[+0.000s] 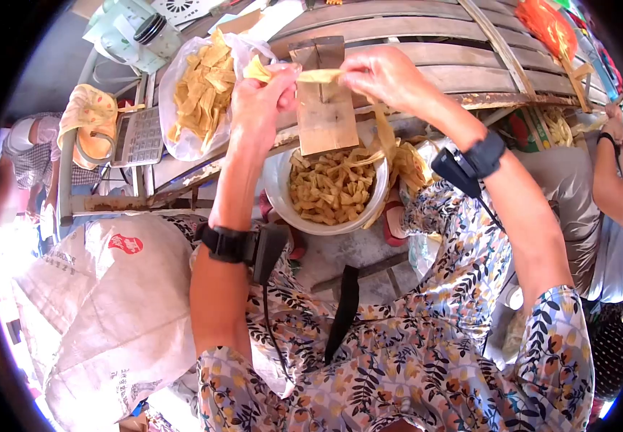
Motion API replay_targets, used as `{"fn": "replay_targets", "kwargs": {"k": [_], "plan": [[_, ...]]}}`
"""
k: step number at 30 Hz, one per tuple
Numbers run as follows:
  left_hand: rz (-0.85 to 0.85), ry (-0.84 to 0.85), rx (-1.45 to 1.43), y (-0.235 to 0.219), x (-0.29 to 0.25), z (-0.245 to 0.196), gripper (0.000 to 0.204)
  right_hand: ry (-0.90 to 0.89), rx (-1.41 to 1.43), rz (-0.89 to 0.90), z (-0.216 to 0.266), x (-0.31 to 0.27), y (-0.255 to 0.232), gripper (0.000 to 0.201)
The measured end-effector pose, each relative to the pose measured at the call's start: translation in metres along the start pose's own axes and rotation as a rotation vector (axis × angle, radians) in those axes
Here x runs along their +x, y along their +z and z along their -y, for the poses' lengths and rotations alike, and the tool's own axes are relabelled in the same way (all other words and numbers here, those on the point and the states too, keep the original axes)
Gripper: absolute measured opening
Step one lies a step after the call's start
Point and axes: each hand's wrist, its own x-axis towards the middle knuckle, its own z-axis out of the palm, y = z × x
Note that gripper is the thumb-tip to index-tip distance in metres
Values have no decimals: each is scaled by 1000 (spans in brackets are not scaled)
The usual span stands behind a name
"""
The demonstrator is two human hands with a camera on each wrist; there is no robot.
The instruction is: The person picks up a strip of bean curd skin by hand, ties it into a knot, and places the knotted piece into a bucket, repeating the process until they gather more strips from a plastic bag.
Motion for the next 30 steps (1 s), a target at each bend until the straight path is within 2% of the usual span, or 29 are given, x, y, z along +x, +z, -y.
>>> {"fn": "replay_targets", "kwargs": {"k": [1,5,8,9,12,13,16,17,20,21,24,27,30], "plan": [[-3,1,-13,-2,10,3,11,-71,-87,-81,-6,9,1,16],[-13,-29,43,-10,35,27,16,-119,-145,-140,-33,31,20,18],[-33,-48,-17,-14,36,42,12,-73,-217,-77,-41,29,29,18],[-188,-53,43,-15,32,45,13,-202,-325,-158,-67,24,33,19],[-1,-41,95,-26,20,30,13,50,-35,-222,-55,-14,19,19],[64,-34,385,-21,6,17,23,37,-127,-241,-46,-22,11,22],[330,-126,791,-1,-34,-9,28,230,307,-214,-28,-39,1,24],[347,-57,851,-2,-38,-2,35,255,487,-240,-17,-45,-2,25],[281,-17,909,8,-49,8,34,177,511,-363,20,-62,-12,23],[383,-94,679,10,-55,14,46,154,523,-383,33,-66,-15,21],[702,-451,163,40,-77,5,59,-28,560,-525,75,-71,-26,16],[758,-512,-311,68,-85,-4,65,-202,334,-683,109,-75,-33,12],[541,-454,-655,75,-80,-2,63,-24,241,-634,112,-99,-16,12]]}}
